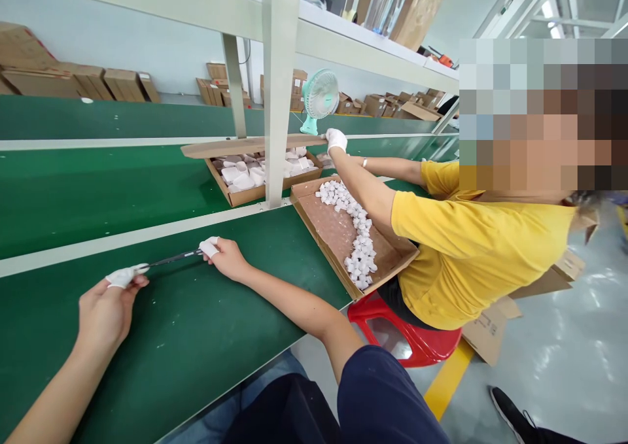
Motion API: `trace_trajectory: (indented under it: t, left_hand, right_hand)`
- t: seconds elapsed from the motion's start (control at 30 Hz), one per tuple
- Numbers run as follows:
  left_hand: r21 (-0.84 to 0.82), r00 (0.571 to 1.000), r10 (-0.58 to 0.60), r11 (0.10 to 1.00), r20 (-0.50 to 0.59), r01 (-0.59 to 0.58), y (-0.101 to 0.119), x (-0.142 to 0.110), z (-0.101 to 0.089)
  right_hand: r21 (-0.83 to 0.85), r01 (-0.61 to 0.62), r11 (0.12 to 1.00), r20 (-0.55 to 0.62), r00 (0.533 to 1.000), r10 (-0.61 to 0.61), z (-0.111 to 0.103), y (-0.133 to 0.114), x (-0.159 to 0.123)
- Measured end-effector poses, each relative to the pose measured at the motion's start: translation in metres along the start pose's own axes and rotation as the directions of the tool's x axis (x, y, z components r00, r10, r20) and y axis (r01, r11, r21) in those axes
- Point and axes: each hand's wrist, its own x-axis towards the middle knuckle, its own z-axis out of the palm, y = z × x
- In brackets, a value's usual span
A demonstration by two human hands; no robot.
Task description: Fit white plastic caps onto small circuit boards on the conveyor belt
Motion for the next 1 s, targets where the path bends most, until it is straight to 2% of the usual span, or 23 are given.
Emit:
trace_trajectory:
  t: [0.23, 0.6, 1.0]
  left_hand:
    - [0.06, 0.999, -0.037, 0.998, 0.031, 0.035, -0.006, 0.002, -0.005]
    - [0.076, 0.987, -0.107, 0.99, -0.118, 0.116, 0.003, -0.001, -0.001]
    - [0.073, 0.986, -0.128, 0.988, -0.11, 0.137, 0.004, -0.002, -0.003]
  right_hand:
    - [0.115, -0.011, 0.993, -0.049, 0.999, 0.017, 0.001, -0.002, 0.001]
    - [0.138, -0.01, 0.99, -0.063, 0.998, 0.019, 0.0, -0.003, 0.0]
    - [0.168, -0.038, 0.985, -0.085, 0.995, 0.053, 0.0, -0.005, 0.0]
